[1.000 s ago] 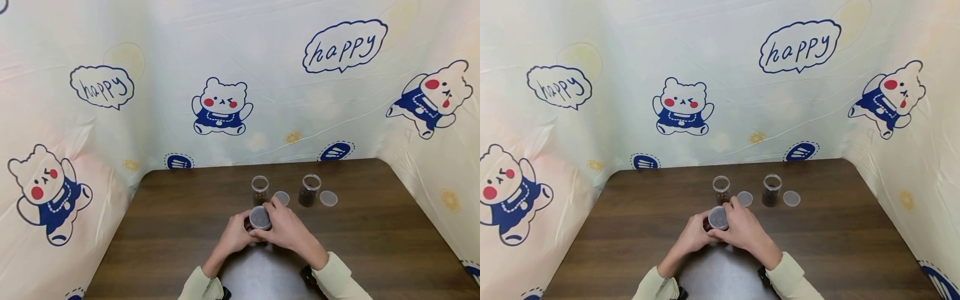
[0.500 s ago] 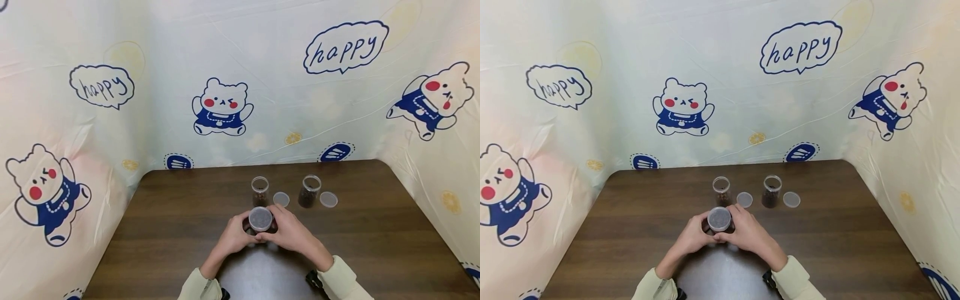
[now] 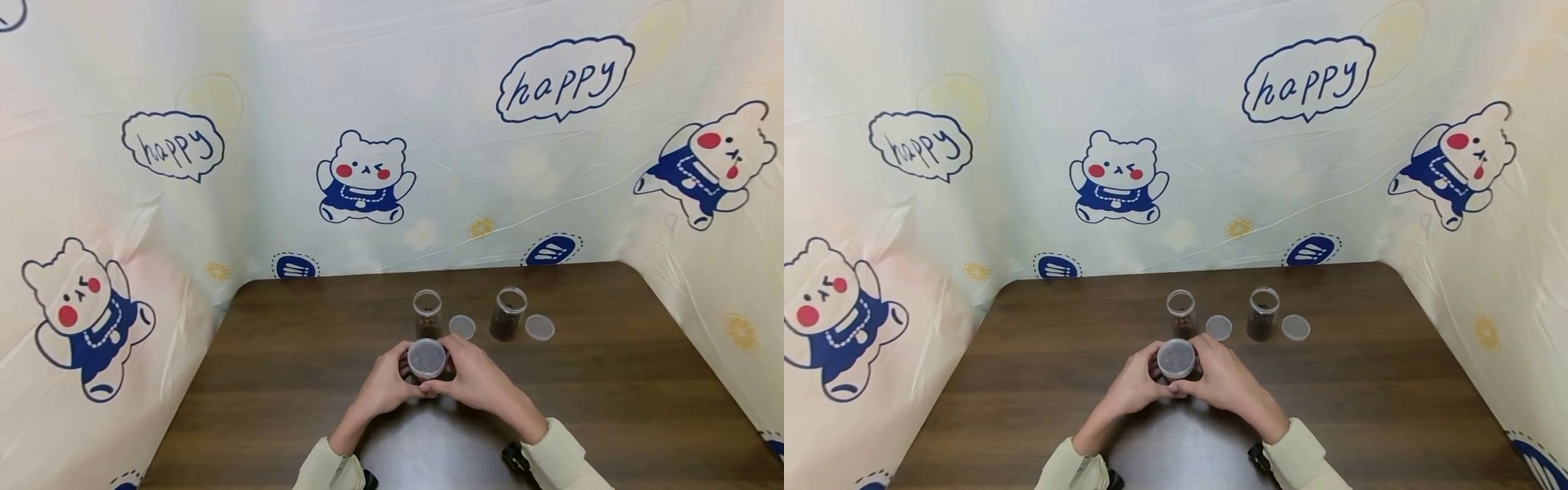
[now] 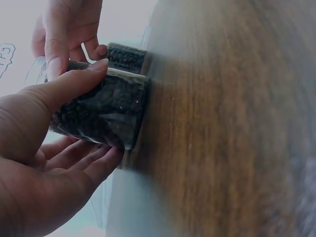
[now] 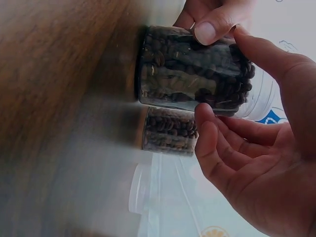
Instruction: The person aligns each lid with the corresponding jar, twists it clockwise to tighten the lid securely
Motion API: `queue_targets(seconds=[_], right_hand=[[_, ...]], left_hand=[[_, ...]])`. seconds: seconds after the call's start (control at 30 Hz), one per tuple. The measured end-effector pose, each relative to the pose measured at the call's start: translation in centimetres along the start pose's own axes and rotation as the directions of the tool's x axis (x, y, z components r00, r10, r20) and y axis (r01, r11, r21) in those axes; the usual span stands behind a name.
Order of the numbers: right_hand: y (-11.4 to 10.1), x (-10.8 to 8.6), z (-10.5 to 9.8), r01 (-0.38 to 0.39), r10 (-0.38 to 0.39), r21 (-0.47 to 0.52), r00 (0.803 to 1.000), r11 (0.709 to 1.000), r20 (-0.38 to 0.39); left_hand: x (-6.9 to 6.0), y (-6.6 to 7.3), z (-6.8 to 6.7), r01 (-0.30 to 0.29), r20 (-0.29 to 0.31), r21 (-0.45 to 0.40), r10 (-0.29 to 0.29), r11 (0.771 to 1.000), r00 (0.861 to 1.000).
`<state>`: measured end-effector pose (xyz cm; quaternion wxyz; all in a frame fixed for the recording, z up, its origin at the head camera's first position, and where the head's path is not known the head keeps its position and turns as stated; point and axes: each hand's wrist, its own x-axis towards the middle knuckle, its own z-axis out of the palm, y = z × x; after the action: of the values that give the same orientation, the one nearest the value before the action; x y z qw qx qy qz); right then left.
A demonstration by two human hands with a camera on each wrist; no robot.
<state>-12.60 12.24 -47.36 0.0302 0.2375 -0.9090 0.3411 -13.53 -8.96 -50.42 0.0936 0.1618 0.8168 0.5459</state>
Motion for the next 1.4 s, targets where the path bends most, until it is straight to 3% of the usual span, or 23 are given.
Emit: queue_targets(seconds=[0.37, 0.6, 0.83, 1.17, 1.4], right_hand=[[-0.9, 1.0, 0.0, 0.011, -0.011, -0.009, 1.0, 1.0, -0.013], [-1.9, 2.0, 0.5, 0.027, -0.027, 0.012, 0.999, 1.0, -0.044], [-2.8, 3.0, 1.7, 0.038, -0.031, 0.072, 0.995, 0.997, -0.094], [-4.2, 4.8, 3.9, 0.002, 0.016, 0.16, 0.994, 0.987, -0.112], [-4.9, 6.2, 5.2, -0.028, 0.051, 0.204, 0.993, 0.979, -0.11]], left_hand=[[-0.3, 0.4, -1.3, -0.028, -0.043, 0.033, 0.03, 0.999, 0.999], [-0.4, 0.5, -2.7, -0.022, -0.103, 0.111, 0.033, 0.994, 0.994], [-0.8, 0.3, -4.2, 0.012, -0.152, 0.108, 0.005, 0.994, 0.988], [-1.3, -0.3, -6.2, 0.079, -0.246, 0.106, -0.051, 0.991, 0.968], [-1.4, -0.9, -7.7, 0.097, -0.275, 0.109, -0.064, 0.989, 0.959]])
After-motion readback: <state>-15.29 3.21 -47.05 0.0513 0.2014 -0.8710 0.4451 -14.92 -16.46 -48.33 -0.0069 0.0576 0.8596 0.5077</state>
